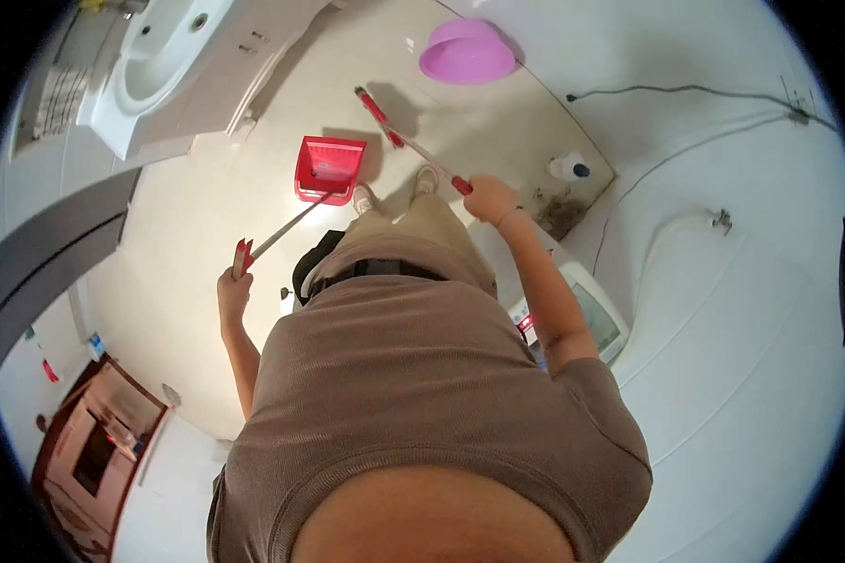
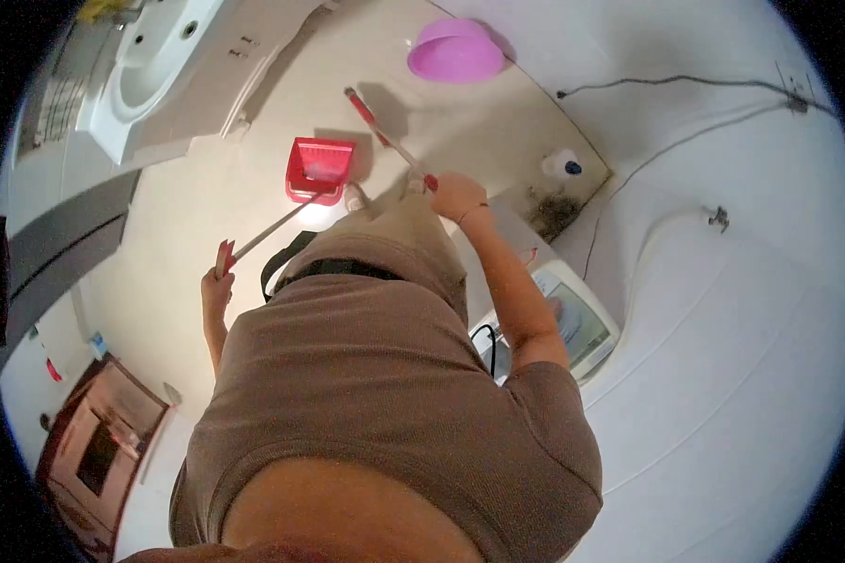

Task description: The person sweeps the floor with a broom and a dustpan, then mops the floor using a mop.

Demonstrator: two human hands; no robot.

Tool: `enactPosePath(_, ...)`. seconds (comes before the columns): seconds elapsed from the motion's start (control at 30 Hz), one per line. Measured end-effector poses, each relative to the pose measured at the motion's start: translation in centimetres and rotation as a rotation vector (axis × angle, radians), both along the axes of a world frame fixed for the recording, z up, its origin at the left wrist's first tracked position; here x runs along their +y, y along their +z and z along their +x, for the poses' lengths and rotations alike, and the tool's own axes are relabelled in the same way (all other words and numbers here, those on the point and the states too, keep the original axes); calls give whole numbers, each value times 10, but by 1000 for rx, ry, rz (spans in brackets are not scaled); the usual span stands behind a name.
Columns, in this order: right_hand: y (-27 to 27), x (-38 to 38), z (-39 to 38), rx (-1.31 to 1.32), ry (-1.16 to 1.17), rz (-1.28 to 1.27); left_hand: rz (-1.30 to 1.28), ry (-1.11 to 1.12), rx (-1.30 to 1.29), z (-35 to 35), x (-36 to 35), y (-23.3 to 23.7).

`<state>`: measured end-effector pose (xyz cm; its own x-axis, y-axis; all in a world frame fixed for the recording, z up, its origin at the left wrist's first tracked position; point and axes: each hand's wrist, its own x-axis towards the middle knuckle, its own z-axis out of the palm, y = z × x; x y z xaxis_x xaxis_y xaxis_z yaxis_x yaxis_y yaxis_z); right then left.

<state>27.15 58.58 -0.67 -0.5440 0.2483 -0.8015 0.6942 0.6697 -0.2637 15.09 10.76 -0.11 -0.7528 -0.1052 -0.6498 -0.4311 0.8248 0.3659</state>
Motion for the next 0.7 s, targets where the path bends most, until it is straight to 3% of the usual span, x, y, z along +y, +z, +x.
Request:
enactPosePath(0.23,-38,18,-146,145,128,202,-25,178,12,25,-10,-21)
enactPosePath(0.43,-136,27,-238,87,375,286,-117,177,16,38,-10,-23)
enactPosePath(0.57,-172,3,-222,69,509,258,-96,195,35,42,-14,-28)
enactPosePath(0.7,-152,-37,-148,29,587,284,-93,122,80,43,-15,-38)
